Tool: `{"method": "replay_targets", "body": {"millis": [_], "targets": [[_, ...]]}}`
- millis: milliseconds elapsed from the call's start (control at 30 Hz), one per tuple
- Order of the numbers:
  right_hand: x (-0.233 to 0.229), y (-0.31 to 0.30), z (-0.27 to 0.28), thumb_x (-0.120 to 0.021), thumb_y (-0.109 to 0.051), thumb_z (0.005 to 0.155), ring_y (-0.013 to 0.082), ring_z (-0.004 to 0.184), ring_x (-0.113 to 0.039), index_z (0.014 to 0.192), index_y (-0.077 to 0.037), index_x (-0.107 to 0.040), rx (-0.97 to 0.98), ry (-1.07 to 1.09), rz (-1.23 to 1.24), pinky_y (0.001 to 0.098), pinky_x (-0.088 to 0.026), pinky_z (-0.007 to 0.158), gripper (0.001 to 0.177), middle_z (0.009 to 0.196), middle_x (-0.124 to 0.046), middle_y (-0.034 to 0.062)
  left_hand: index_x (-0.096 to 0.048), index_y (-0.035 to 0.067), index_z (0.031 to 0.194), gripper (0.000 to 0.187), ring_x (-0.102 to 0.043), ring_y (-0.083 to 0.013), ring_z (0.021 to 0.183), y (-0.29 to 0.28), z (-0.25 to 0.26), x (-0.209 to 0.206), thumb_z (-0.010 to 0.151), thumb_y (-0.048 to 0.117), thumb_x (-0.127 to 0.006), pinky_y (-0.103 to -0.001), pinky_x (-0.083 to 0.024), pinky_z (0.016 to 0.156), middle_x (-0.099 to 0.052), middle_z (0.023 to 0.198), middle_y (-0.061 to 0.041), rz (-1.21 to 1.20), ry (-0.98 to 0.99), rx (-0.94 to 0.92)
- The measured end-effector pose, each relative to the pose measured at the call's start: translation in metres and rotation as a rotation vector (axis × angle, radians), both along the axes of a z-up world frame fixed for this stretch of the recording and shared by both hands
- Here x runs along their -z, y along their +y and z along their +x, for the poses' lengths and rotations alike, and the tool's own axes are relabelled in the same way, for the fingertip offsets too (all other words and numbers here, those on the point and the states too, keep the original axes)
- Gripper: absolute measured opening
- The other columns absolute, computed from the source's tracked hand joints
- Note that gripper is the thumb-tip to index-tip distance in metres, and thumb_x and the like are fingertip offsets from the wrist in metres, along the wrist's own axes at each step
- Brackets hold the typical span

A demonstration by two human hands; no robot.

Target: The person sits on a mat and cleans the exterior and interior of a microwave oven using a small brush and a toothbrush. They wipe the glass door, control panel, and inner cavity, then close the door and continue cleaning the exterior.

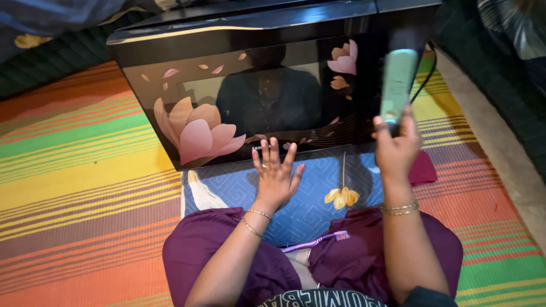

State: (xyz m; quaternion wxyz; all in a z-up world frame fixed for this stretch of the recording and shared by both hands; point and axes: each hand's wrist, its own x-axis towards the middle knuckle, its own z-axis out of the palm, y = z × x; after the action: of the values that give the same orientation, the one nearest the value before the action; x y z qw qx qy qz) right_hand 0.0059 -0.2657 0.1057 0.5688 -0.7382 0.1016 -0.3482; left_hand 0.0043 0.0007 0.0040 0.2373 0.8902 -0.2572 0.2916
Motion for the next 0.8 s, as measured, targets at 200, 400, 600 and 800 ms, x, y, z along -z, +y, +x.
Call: {"method": "replay_targets", "body": {"millis": [200, 400, 600, 800], "targets": [[-0.002, 0.008, 0.001, -0.072, 0.001, 0.099, 0.0085, 0.09, -0.064, 0.153, 0.002, -0.049, -0.033, -0.08, -0.031, 0.0224, -0.059, 0.069, 0.058, 0.12, -0.067, 0.0068, -0.027, 0.02, 0.164, 0.073, 0.0, -0.0446, 0.16, 0.005, 0.008, 0.001, 0.104, 0.043, -0.062, -0.066, -0.001, 0.126, -0.002, 0.172, -0.024, -0.033, 0.082, -0.05], [-0.001, 0.008, -0.002, -0.08, -0.002, 0.096, 0.0198, 0.104, -0.069, 0.152, 0.002, -0.055, 0.184, -0.089, -0.681, 0.0341, -0.058, 0.087, 0.061, 0.123, -0.07, 0.0146, -0.028, 0.021, 0.164, 0.073, -0.002, -0.0416, 0.16, -0.005, 0.0, 0.006, 0.105, 0.046, -0.061, -0.063, -0.001, 0.127, -0.005, 0.172, -0.021, 0.057, 0.041, 0.025], [-0.006, -0.034, 0.001, -0.075, -0.006, 0.1, 0.0144, 0.083, -0.067, 0.147, 0.004, -0.055, 0.224, -0.062, -0.171, 0.0263, -0.06, 0.063, 0.052, 0.114, -0.067, 0.0121, -0.03, 0.02, 0.163, 0.07, -0.003, -0.0428, 0.16, -0.004, -0.002, 0.005, 0.105, 0.045, -0.059, -0.063, -0.003, 0.127, -0.007, 0.172, -0.023, 0.033, 0.089, 0.026], [0.0, -0.004, -0.006, -0.078, -0.011, 0.1, 0.0207, 0.083, -0.067, 0.142, 0.002, -0.057, 0.138, -0.073, -0.246, 0.032, -0.061, 0.065, 0.048, 0.111, -0.064, 0.0153, -0.03, 0.02, 0.163, 0.071, -0.003, -0.0424, 0.16, -0.004, 0.001, 0.005, 0.103, 0.045, -0.058, -0.063, -0.003, 0.126, -0.008, 0.172, -0.022, 0.038, 0.121, 0.026]]}}
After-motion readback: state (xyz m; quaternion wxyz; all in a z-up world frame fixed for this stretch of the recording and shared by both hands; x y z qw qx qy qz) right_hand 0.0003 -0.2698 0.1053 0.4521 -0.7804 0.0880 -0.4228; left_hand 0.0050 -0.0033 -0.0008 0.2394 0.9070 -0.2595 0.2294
